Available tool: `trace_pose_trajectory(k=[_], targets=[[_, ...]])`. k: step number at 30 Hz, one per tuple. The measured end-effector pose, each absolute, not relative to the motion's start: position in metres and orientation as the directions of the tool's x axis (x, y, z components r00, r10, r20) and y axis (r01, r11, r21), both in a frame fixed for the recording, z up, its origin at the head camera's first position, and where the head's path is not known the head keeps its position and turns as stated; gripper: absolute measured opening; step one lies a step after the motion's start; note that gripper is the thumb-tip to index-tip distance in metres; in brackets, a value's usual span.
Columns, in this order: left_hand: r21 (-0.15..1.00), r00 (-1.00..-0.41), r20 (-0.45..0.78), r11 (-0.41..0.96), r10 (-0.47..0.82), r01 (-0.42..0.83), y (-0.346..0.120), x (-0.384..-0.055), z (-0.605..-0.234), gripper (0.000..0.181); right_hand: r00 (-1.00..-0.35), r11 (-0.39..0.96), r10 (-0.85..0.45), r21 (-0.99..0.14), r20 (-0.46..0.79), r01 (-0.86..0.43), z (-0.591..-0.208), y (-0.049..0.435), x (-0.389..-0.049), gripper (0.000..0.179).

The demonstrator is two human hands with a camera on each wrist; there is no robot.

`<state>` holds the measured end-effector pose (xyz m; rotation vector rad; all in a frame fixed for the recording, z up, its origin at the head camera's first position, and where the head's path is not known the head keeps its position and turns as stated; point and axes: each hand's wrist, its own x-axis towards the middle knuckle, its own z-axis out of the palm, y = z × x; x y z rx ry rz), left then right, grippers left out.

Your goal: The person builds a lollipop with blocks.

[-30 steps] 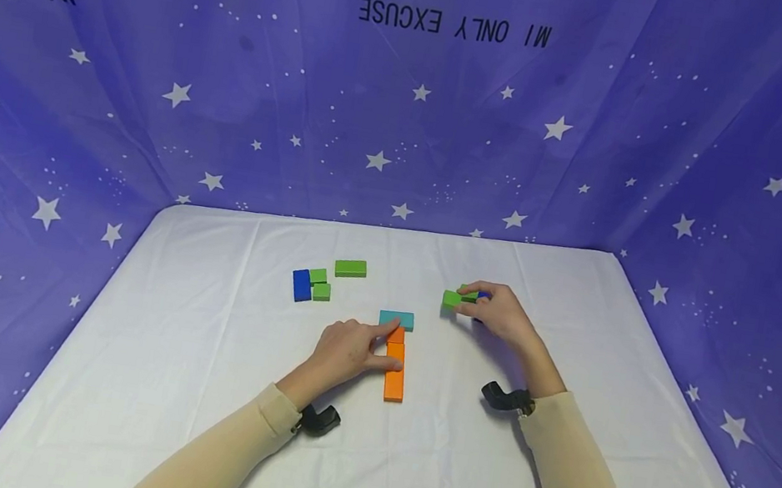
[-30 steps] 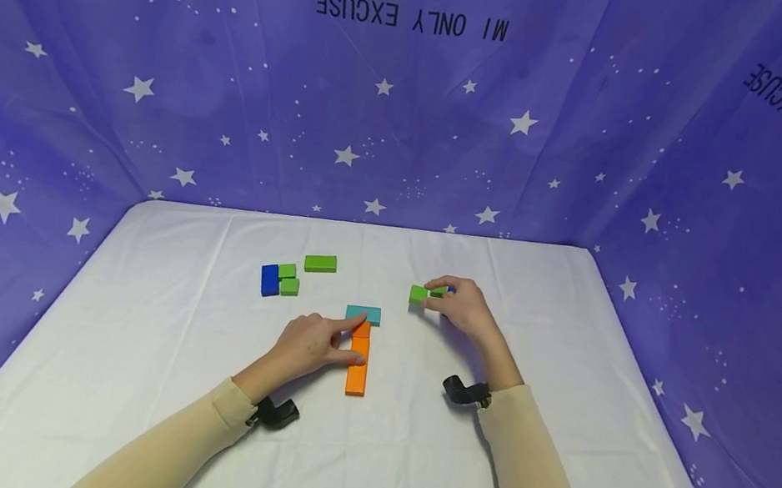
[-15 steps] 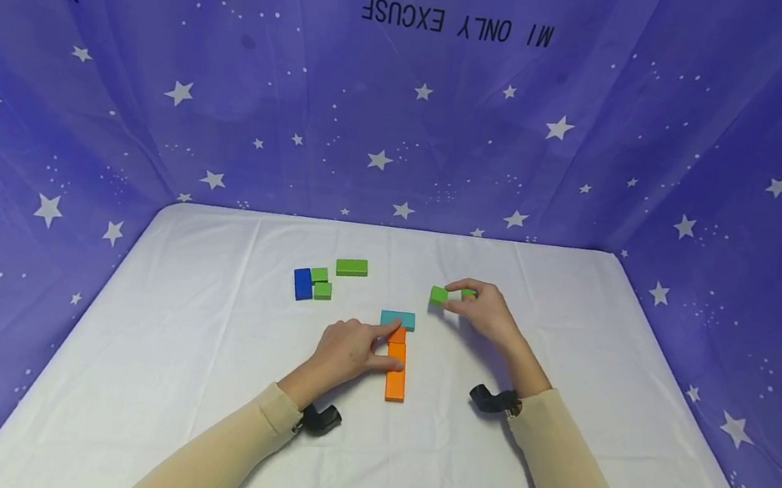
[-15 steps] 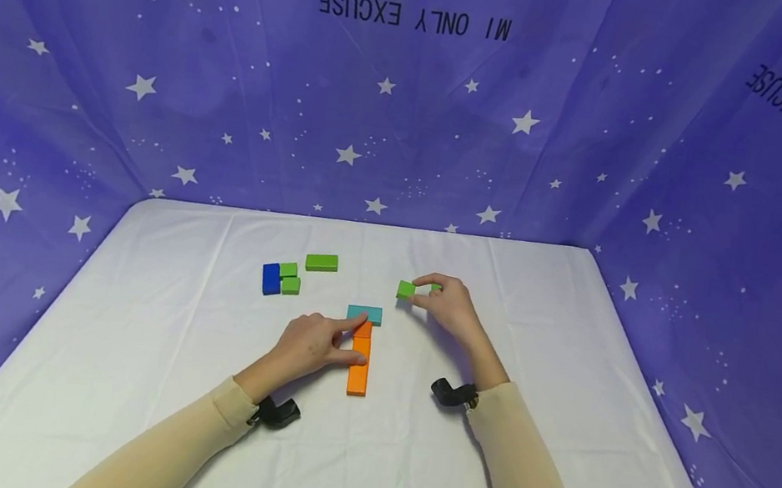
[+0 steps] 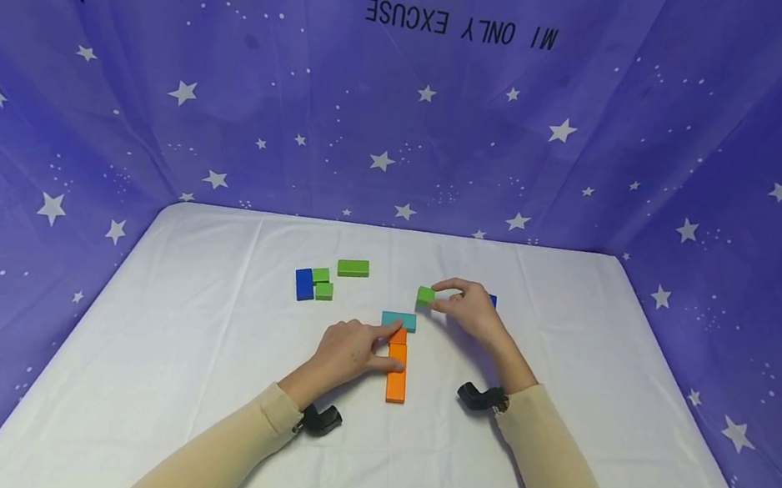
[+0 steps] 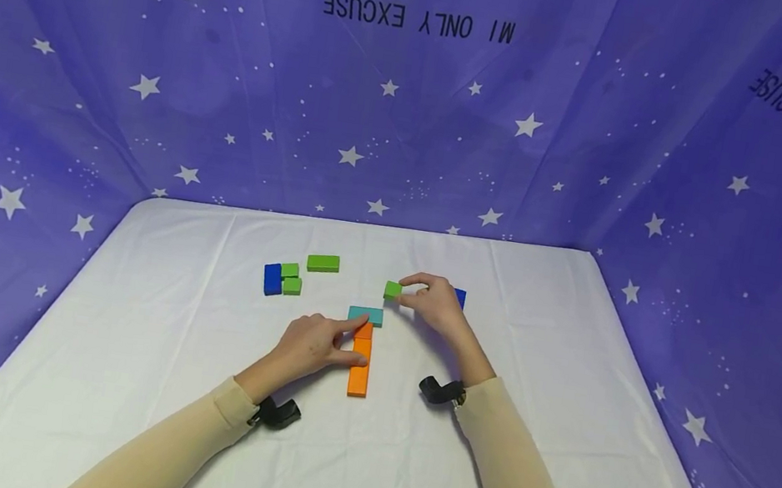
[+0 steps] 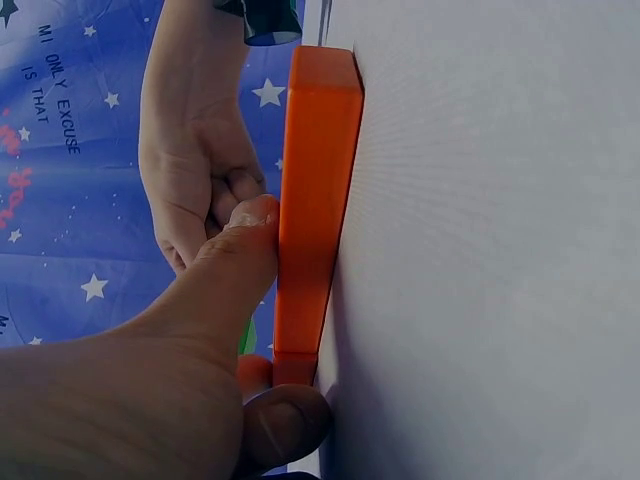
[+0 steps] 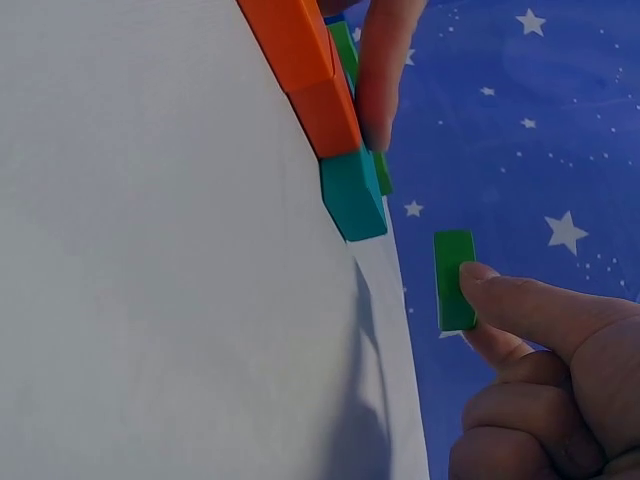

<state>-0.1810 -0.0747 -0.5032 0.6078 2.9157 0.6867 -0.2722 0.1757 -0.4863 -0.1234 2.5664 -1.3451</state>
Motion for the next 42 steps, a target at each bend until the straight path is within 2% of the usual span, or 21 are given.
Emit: trace_pose_trajectory(k=[42], targets=[[0.432,-0.921,0.013,0.829,0.389,0.356,-0.073,-0.181,-0.505,0.082,-0.953,0.655,-0.263,-0.753,-0.152,-0.061,-0.502,0.152,-0.27,0.034]])
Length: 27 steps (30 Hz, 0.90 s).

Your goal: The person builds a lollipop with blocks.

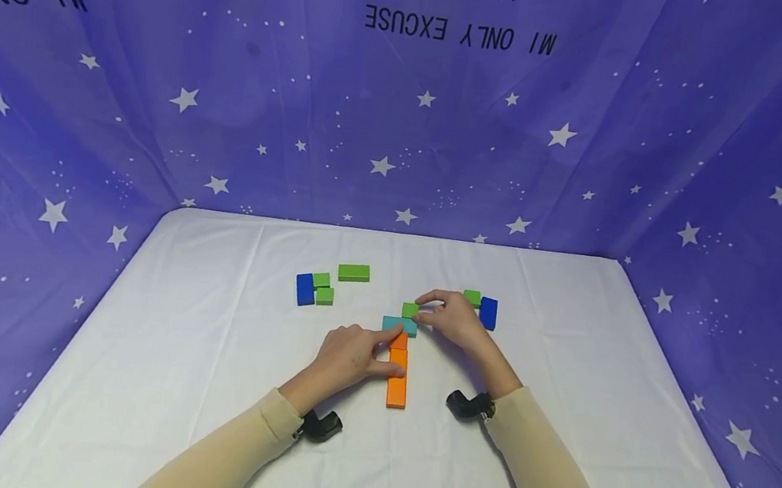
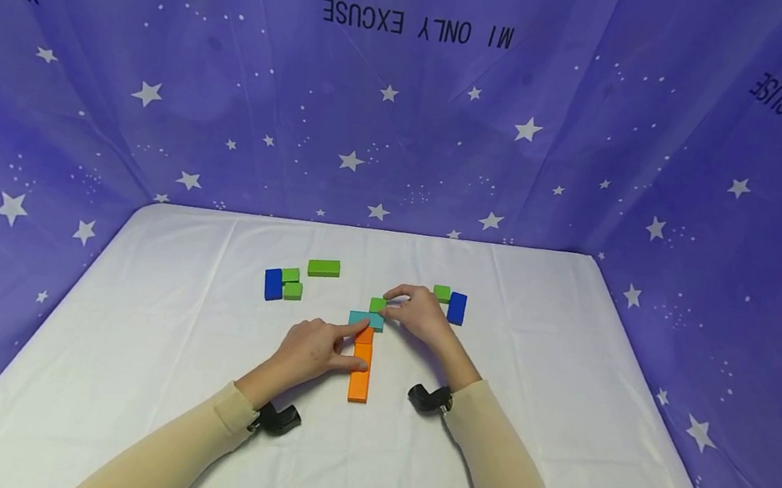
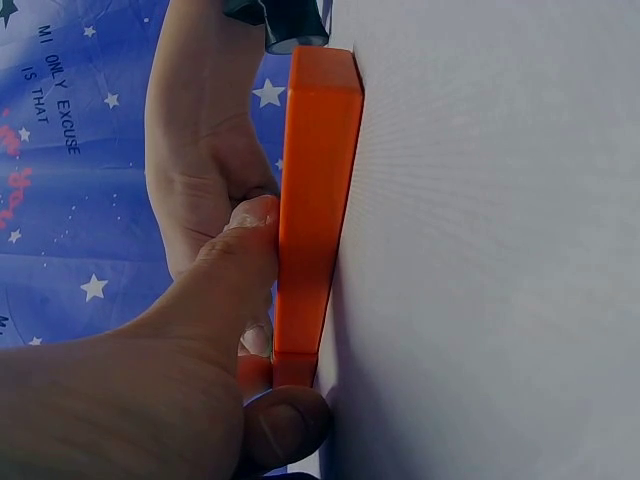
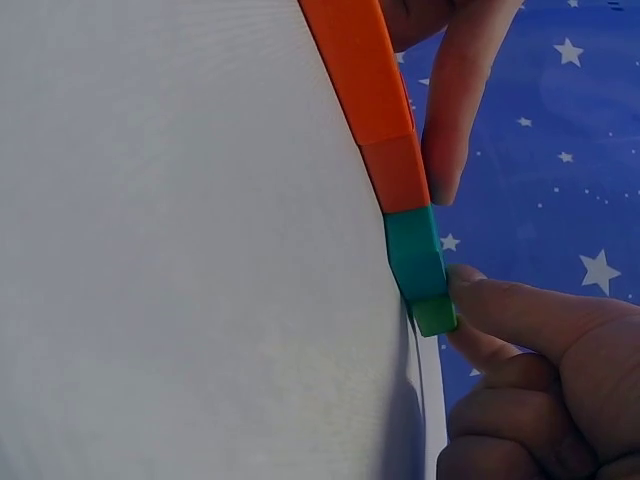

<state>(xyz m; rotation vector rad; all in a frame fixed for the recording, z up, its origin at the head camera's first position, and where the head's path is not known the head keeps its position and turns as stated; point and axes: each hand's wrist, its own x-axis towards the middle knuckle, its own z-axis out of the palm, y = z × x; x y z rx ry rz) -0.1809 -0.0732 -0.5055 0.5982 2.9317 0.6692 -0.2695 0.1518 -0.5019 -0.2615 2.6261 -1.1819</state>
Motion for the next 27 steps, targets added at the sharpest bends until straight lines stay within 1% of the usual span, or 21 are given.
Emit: trace_pose_trajectory(k=[11,18,27], targets=[[0.432,-0.919,0.023,0.825,0.393,0.364,-0.0731,-0.1803,-0.5078,0.082,-0.948,0.67,-0.252,-0.742,-0.195,-0.025,-0.5033,0.1527,-0.2677,0.035],[0.427,-0.919,0.036,0.825,0.393,0.37,-0.0726,-0.1807,-0.5074,0.081,-0.951,0.677,-0.244,-0.736,-0.189,-0.027,-0.503,0.1522,-0.2672,0.034],[0.432,-0.919,0.032,0.824,0.394,0.368,-0.0729,-0.1794,-0.5055,0.081,-0.951,0.669,-0.245,-0.743,-0.188,-0.025,-0.5017,0.156,-0.2704,0.041]])
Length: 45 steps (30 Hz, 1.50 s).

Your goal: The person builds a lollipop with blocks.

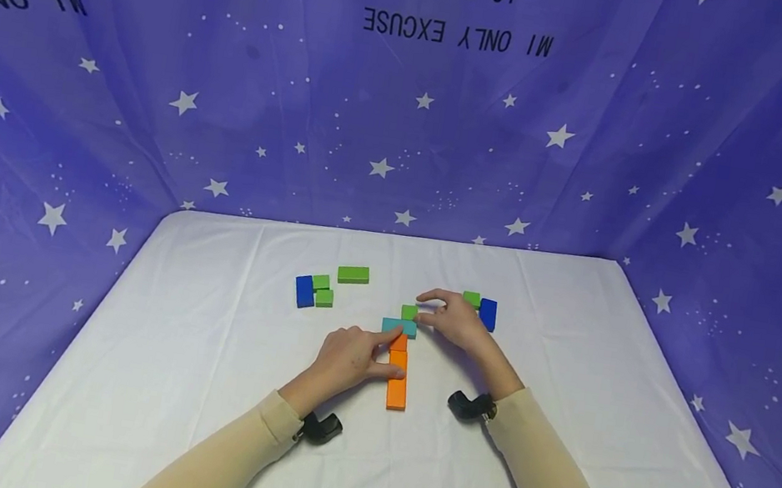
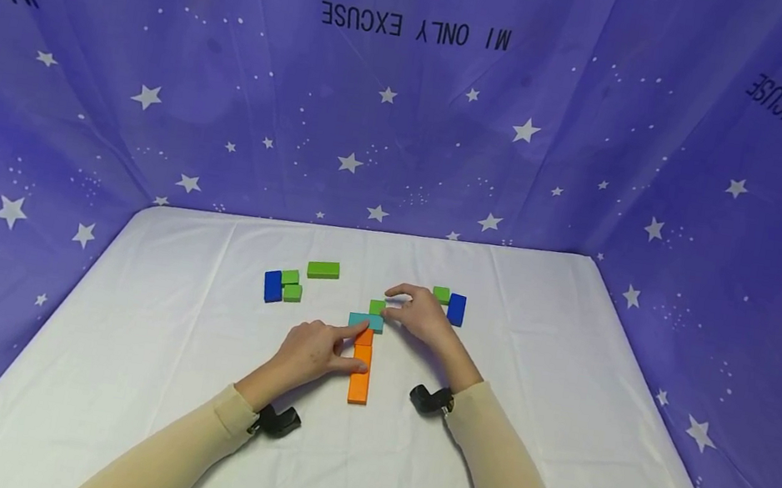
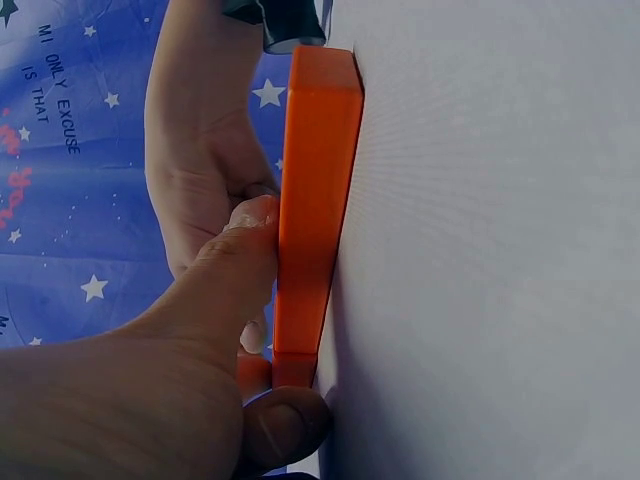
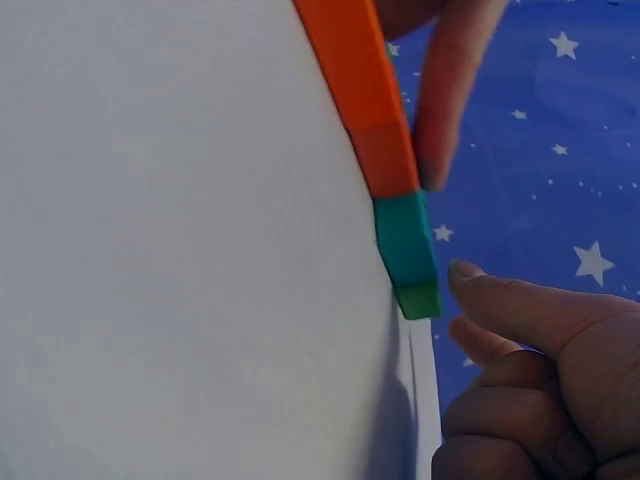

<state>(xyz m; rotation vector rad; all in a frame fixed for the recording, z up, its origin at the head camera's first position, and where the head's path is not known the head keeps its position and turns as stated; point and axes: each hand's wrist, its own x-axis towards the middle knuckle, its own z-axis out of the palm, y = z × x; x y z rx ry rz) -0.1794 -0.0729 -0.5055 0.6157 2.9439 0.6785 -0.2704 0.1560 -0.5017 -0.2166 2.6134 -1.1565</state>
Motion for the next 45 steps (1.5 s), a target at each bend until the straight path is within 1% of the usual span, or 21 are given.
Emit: trace_pose_trajectory(k=[12,20,25,29,45], targets=[[0.437,-0.918,0.038,0.82,0.394,0.369,-0.073,-0.18,-0.505,0.081,-0.961,0.596,-0.212,-0.803,-0.176,0.016,-0.486,0.189,-0.281,0.048],[0.444,-0.916,0.036,0.815,0.399,0.372,-0.073,-0.179,-0.505,0.081,-0.952,0.552,-0.188,-0.827,-0.243,0.102,-0.478,0.225,-0.29,0.052],[0.447,-0.917,0.041,0.813,0.398,0.373,-0.073,-0.179,-0.504,0.08,-0.946,0.567,-0.164,-0.812,-0.281,0.143,-0.476,0.239,-0.292,0.056],[0.443,-0.917,0.042,0.816,0.396,0.372,-0.073,-0.179,-0.504,0.08,-0.94,0.589,-0.154,-0.792,-0.304,0.16,-0.475,0.244,-0.292,0.054],[0.446,-0.921,0.027,0.82,0.389,0.359,-0.073,-0.181,-0.505,0.081,-0.933,0.664,-0.112,-0.724,-0.342,0.186,-0.485,0.247,-0.298,0.054]])
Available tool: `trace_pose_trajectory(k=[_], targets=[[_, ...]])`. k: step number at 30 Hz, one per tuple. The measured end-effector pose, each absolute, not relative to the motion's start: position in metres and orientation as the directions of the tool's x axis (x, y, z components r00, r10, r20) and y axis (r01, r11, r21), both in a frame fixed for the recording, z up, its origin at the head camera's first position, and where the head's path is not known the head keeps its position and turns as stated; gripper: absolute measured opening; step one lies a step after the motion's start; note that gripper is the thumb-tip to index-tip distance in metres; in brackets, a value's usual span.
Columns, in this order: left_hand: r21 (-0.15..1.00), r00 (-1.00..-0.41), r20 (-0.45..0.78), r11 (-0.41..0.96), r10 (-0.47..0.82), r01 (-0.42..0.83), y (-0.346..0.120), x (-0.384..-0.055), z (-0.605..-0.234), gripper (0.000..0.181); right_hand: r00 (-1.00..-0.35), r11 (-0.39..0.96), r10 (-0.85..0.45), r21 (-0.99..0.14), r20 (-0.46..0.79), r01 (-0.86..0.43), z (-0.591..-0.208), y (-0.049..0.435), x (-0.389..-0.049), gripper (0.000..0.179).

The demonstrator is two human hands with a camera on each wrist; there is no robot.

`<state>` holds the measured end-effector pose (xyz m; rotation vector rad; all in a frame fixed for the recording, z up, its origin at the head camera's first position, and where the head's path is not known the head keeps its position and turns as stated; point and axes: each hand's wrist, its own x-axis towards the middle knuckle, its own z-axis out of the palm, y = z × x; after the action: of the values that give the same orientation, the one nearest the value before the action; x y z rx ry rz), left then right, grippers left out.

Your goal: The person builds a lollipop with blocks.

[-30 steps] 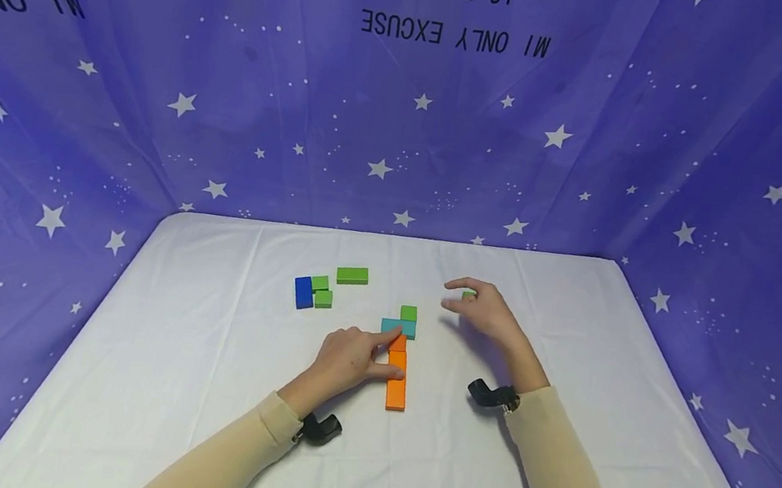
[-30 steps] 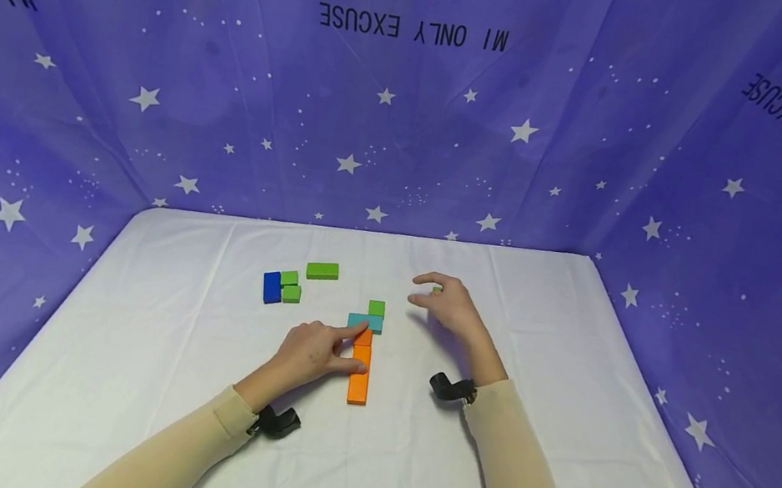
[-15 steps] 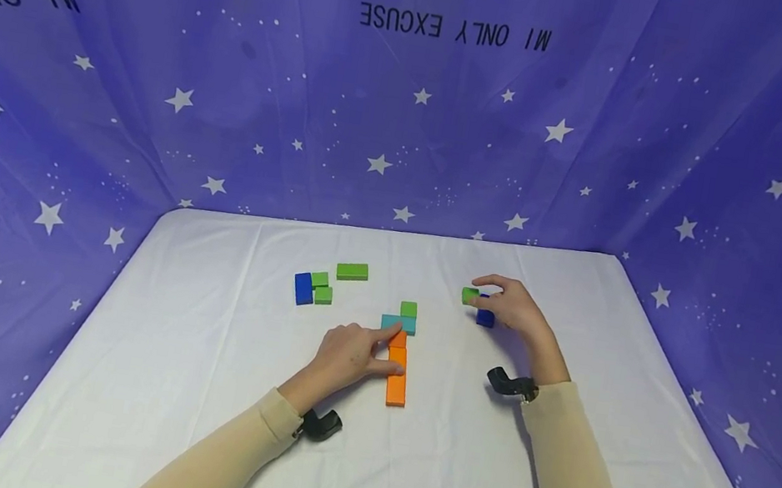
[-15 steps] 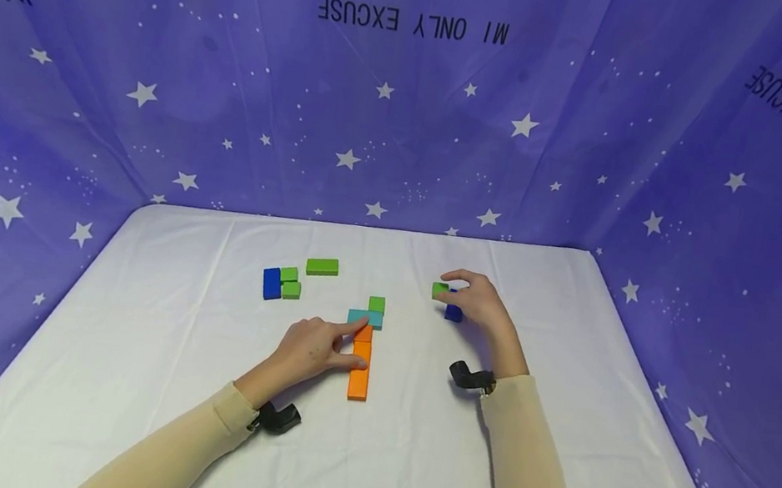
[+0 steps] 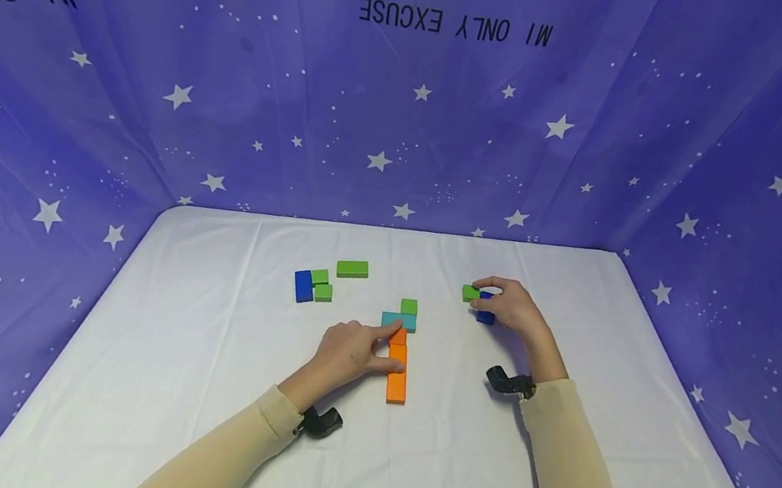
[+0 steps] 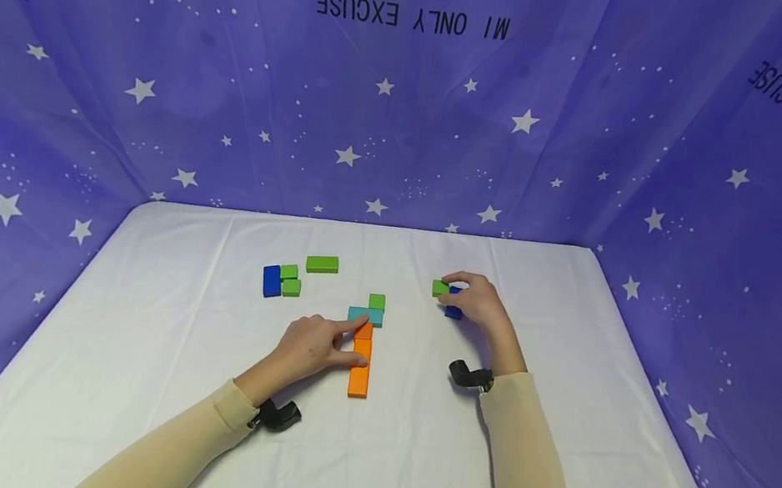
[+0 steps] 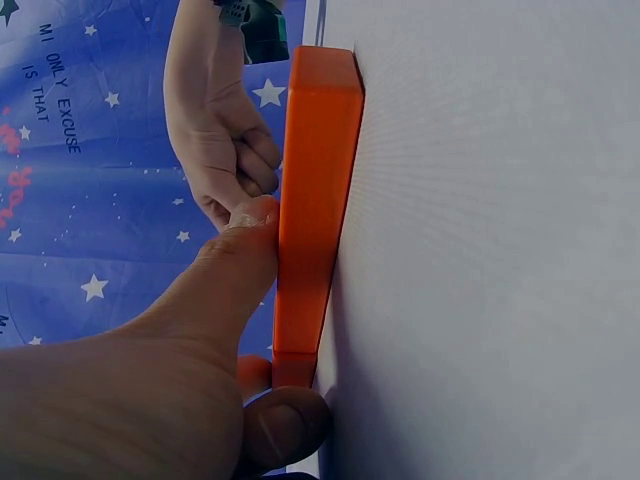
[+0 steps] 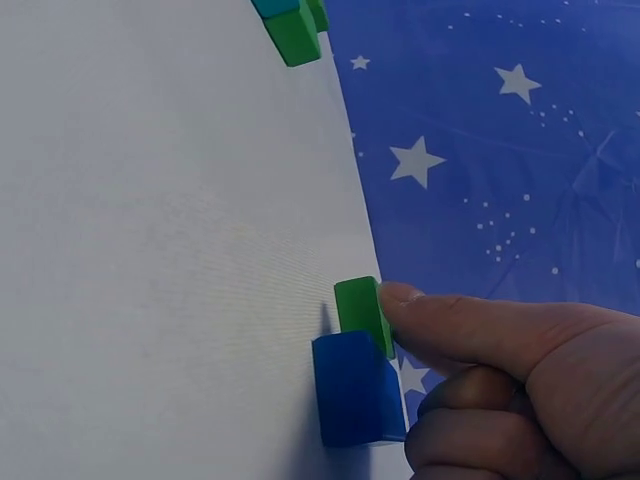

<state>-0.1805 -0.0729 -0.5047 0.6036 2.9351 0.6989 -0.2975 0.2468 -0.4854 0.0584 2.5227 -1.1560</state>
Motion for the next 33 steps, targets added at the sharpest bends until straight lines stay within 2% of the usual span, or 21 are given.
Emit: trace_pose_trajectory(k=[6,16,25,33], targets=[[0.447,-0.919,0.033,0.817,0.393,0.365,-0.0725,-0.1805,-0.5047,0.08,-0.941,0.673,-0.085,-0.716,-0.327,0.188,-0.4864,0.2453,-0.2966,0.052],[0.433,-0.915,0.052,0.816,0.401,0.382,-0.0731,-0.1805,-0.5046,0.081,-0.967,0.705,-0.079,-0.7,-0.241,0.117,-0.4907,0.2441,-0.2928,0.053],[0.452,-0.918,0.021,0.815,0.396,0.362,-0.0729,-0.1804,-0.5051,0.081,-0.965,0.676,-0.037,-0.718,-0.259,0.166,-0.4944,0.2408,-0.2936,0.046],[0.448,-0.919,0.014,0.819,0.394,0.358,-0.0732,-0.1804,-0.5051,0.081,-0.977,0.696,-0.03,-0.705,-0.213,0.132,-0.4926,0.2383,-0.2936,0.044]])
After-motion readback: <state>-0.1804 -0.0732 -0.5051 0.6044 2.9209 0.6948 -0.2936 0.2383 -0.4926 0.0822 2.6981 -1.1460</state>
